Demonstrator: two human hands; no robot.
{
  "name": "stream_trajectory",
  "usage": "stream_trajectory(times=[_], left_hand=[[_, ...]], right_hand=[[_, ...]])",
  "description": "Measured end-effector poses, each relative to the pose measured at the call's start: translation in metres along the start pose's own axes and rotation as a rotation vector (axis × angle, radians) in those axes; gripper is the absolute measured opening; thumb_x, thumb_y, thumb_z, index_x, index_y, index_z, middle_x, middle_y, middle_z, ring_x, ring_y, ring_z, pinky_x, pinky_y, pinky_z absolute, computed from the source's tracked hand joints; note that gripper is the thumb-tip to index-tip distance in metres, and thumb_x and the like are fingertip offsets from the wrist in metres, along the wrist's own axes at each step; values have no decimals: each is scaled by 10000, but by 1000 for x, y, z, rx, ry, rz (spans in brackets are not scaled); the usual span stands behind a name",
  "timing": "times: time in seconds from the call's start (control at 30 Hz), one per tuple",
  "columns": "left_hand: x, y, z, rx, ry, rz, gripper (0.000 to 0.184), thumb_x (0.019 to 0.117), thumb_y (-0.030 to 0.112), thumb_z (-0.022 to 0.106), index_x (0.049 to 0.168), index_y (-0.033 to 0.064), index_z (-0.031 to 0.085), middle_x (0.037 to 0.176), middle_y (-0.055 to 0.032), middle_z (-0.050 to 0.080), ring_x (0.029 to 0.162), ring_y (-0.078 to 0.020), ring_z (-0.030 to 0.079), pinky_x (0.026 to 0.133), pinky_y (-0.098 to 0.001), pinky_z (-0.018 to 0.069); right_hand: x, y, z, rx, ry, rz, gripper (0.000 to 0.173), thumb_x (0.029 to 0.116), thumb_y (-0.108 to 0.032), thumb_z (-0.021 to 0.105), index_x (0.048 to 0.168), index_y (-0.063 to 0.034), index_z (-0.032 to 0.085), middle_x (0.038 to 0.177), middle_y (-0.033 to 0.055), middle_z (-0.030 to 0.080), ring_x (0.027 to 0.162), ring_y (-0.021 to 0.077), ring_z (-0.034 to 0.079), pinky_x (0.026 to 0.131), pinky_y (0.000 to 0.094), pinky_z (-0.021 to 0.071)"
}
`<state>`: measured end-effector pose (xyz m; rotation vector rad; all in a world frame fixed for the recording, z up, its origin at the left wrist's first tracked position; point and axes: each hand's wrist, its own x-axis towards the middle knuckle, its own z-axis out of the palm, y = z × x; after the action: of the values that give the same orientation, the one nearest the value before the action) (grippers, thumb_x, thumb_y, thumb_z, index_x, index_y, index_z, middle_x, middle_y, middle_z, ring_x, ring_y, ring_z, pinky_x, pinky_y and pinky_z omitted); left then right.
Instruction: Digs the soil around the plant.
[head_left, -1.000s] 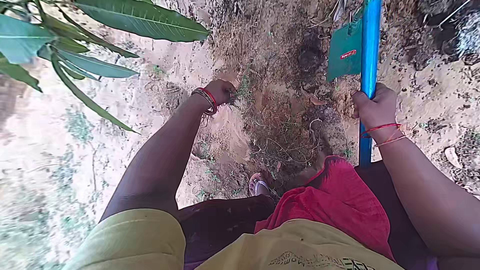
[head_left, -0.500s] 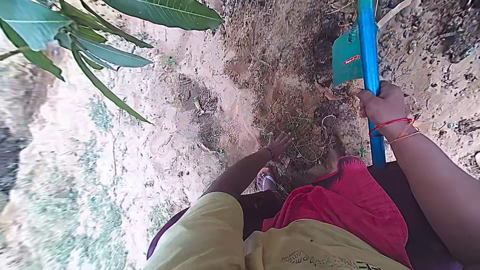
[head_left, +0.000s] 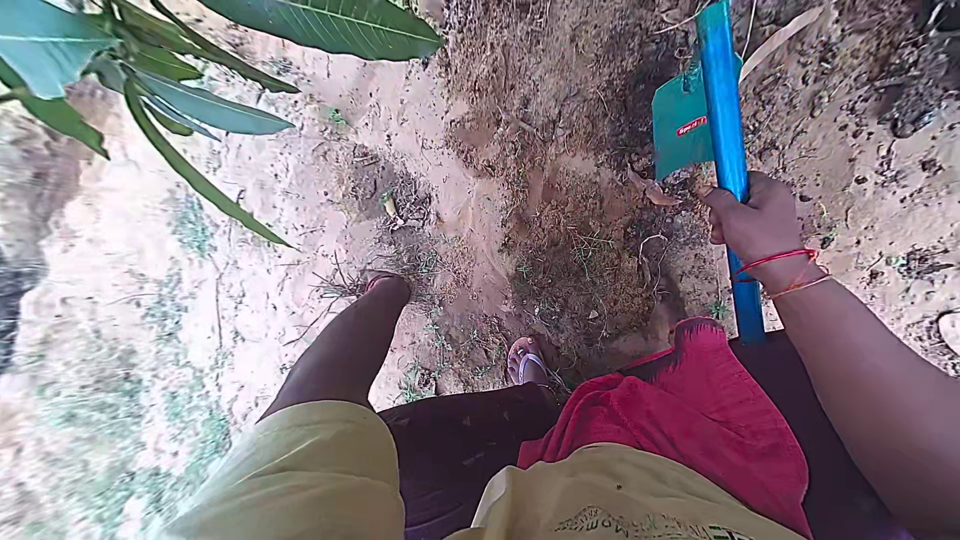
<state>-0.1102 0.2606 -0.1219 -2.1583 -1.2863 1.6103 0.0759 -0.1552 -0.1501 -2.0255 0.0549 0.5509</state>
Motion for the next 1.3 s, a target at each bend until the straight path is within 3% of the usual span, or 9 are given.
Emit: stream_trajectory(times=[0.2,0.37,0.5,0.63,0.73,0.83,0.93,1.2,1.3], left_hand=[[63,115,13,302,139,592,488,963,203,723,1332,-84,584,1374,-319,566,1298,-490,547,1016,-658,469],[44,253,22,206,414,895,978,823,-71,765,1633,79,238,1716,-139,164,1579,-408,104,1192,-686,195],[40,282,45,274,338,890,573,963,31,654,1502,-3,465,1499,-240,511,1452,-439,394,1194,-651,236],[18,269,50,374,194,915,284,997,47,590,1256,-45,663,1382,-250,599,1330,-424,541,1107,-618,402],[-5,254,74,304,184,1200,435,976,-52,580,1401,40,606,1558,-178,450,1455,-416,386,1123,-628,365],[-19,247,102,370,130,1305,733,953,-135,535,1611,90,302,1678,-145,279,1507,-446,300,1106,-663,354],[-14,247,114,435,122,1324,501,999,-93,477,1487,22,491,1527,-228,470,1410,-475,419,1089,-660,370],[42,120,54,638,-49,752,245,1013,62,580,1213,-50,666,1256,-268,652,1209,-445,616,988,-631,484],[67,32,32,470,-10,458,789,903,122,775,1570,20,367,1605,-316,298,1353,-544,452,1032,-688,428]], right_hand=[[-6,1,3,27,-43,-37,253,1061,-308,560,1067,-55,569,675,-2,507,525,95,517,539,305,480],[-10,-1,7,4,-80,-43,243,1053,-281,568,1092,-42,584,681,18,514,532,117,512,540,320,475],[-14,2,7,-46,-102,-26,251,1060,-294,561,1105,-47,584,676,13,517,520,105,510,525,307,472],[-8,0,10,-36,-81,-22,222,1058,-262,569,1093,-44,586,683,12,522,531,104,515,546,311,474],[-5,1,11,-48,-86,-23,249,1062,-276,555,1104,-32,582,705,34,527,548,130,531,562,349,491],[-3,1,15,-63,-98,-11,260,1067,-286,545,1110,-33,586,705,41,526,546,138,520,553,355,476],[-1,0,18,-86,-124,13,280,1074,-300,538,1120,-27,579,712,55,535,555,163,532,556,374,480],[-8,-4,21,-126,-223,-54,289,1074,-296,561,1131,-13,579,713,59,538,553,149,527,549,341,472],[-3,-1,30,-164,-261,-53,263,1056,-248,595,1130,5,583,707,56,533,559,139,523,574,332,477]])
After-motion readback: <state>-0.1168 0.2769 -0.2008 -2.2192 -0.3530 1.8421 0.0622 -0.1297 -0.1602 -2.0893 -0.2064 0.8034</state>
